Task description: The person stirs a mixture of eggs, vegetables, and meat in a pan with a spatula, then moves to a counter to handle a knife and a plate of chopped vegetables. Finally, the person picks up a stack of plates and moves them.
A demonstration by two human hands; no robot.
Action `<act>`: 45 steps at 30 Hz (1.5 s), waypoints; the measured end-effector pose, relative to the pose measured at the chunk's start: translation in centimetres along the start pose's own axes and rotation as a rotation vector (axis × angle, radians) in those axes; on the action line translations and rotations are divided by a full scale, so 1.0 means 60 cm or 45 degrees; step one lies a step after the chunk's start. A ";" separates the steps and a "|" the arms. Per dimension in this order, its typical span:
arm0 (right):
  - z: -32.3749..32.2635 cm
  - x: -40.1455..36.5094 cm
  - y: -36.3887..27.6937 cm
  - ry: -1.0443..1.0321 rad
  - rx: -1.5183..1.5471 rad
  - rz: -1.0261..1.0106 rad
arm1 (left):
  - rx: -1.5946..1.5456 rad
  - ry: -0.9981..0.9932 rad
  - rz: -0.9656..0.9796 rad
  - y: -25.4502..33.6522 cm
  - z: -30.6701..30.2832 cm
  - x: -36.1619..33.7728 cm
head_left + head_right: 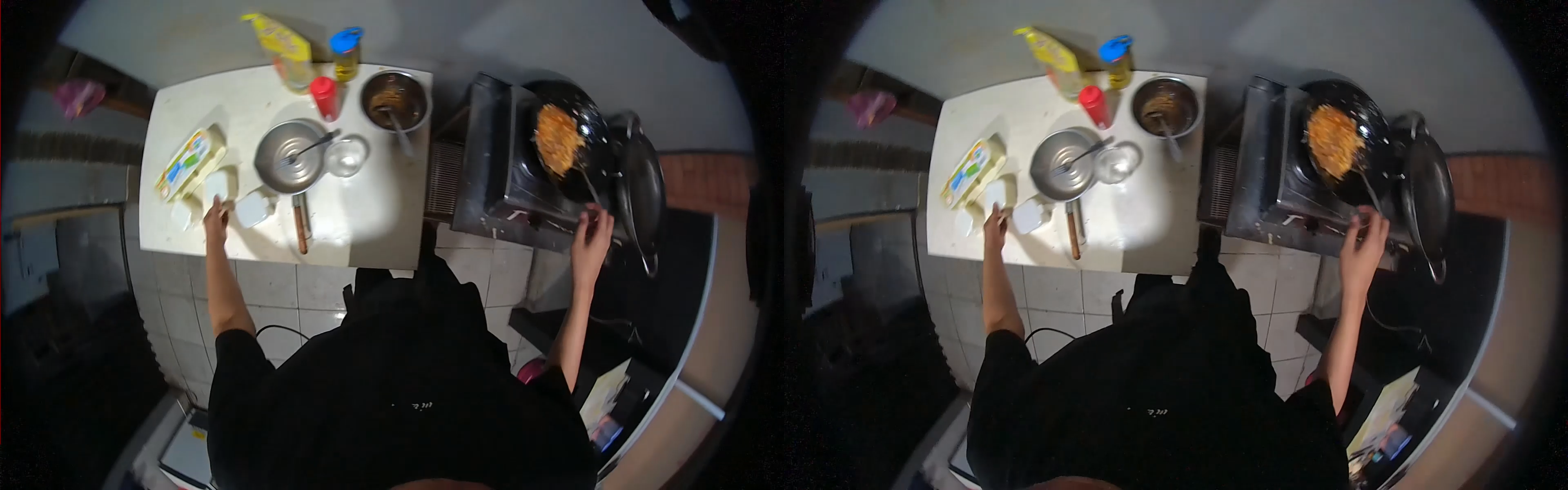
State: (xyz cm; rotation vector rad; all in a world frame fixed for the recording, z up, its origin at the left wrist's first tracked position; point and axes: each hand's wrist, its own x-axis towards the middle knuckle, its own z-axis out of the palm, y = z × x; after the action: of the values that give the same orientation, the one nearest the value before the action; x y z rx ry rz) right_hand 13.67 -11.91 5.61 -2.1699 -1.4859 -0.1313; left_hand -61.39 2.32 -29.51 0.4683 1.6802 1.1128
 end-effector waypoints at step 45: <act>-0.088 0.398 0.377 -0.531 -0.866 -0.693 | 0.684 -0.421 0.985 0.157 1.092 -0.632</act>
State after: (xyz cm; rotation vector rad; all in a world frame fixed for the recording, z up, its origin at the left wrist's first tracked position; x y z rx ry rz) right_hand 44.49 -0.35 10.74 -2.2992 -2.5514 -0.4459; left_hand 10.50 8.05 -4.62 1.6541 1.5079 1.0027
